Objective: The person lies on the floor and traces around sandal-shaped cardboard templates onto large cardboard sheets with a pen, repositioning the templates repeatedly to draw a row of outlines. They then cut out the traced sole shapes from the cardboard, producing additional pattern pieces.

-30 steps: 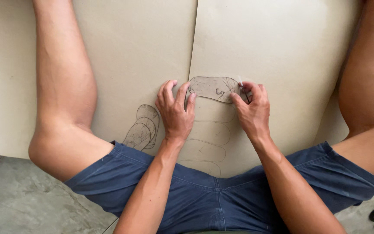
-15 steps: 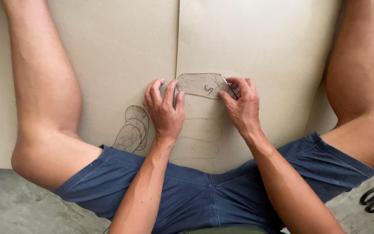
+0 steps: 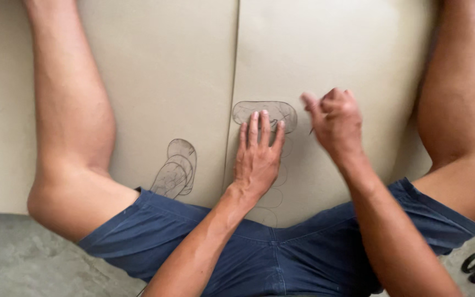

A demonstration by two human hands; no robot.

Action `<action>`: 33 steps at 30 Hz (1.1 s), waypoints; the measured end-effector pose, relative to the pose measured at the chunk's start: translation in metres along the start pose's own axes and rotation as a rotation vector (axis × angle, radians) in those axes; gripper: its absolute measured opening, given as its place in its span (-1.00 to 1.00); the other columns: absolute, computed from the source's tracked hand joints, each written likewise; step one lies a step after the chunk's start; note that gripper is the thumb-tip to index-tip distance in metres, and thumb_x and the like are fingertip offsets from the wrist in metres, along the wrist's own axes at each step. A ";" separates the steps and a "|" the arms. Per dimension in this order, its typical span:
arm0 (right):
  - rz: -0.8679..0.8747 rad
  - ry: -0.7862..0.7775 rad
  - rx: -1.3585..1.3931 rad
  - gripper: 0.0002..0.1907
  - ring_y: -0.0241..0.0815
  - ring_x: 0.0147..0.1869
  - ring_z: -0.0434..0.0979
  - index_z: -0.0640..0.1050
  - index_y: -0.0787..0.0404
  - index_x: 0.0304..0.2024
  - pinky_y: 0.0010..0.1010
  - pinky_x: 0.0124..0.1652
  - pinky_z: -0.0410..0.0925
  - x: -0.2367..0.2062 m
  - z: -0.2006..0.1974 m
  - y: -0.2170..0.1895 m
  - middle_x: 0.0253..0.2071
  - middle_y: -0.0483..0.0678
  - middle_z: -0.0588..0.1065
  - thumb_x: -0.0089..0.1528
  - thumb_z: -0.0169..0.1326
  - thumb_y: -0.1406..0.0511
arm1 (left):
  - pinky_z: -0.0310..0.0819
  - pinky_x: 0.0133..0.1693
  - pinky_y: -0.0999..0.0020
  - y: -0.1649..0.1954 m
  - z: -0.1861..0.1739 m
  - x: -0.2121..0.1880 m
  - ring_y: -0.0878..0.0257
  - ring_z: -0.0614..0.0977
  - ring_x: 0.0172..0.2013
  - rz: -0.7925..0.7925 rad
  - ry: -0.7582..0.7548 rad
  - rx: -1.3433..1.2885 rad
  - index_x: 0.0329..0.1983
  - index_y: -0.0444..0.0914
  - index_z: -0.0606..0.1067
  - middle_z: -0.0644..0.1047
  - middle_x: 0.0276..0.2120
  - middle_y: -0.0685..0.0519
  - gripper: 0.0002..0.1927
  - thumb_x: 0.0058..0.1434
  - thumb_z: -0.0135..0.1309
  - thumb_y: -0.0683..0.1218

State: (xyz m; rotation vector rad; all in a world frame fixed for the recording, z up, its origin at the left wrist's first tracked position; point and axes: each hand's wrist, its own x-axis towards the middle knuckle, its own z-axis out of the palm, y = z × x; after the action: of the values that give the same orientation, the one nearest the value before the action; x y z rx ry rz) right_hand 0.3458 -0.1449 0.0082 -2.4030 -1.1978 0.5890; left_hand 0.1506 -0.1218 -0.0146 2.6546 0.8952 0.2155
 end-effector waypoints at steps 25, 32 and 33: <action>-0.665 -0.599 -0.208 -0.73 0.08 -0.71 0.32 0.51 0.36 -0.69 -0.08 -0.51 0.33 0.064 0.048 -0.150 -0.76 0.19 0.38 0.08 0.01 0.35 | 0.29 0.20 -0.23 -0.005 -0.015 0.013 -0.05 0.43 0.18 -0.041 -0.053 0.031 0.18 -0.21 0.46 0.44 0.12 -0.11 -0.50 0.13 0.12 -0.13; -0.492 -0.519 -0.135 -0.69 0.09 -0.67 0.44 0.59 0.37 -0.56 -0.13 -0.46 0.40 0.068 0.027 -0.112 -0.68 0.19 0.43 0.23 -0.03 0.34 | 0.33 0.13 -0.19 -0.002 -0.011 0.018 -0.16 0.41 0.17 -0.044 -0.055 0.088 0.28 -0.17 0.43 0.38 0.16 -0.15 -0.39 0.09 0.09 -0.10; -0.489 -0.489 -0.077 -0.72 0.06 -0.65 0.48 0.62 0.34 -0.50 -0.16 -0.43 0.42 0.064 0.020 -0.100 -0.64 0.17 0.47 0.22 -0.03 0.35 | 0.34 0.14 -0.18 -0.002 -0.010 0.019 -0.16 0.40 0.19 -0.043 -0.073 0.100 0.25 -0.14 0.44 0.37 0.17 -0.16 -0.43 0.11 0.09 -0.09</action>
State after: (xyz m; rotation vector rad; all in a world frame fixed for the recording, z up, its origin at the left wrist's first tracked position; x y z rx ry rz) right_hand 0.3055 -0.0336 0.0300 -1.9536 -1.9573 1.0061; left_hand 0.1622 -0.1056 -0.0049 2.7113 0.9620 0.0643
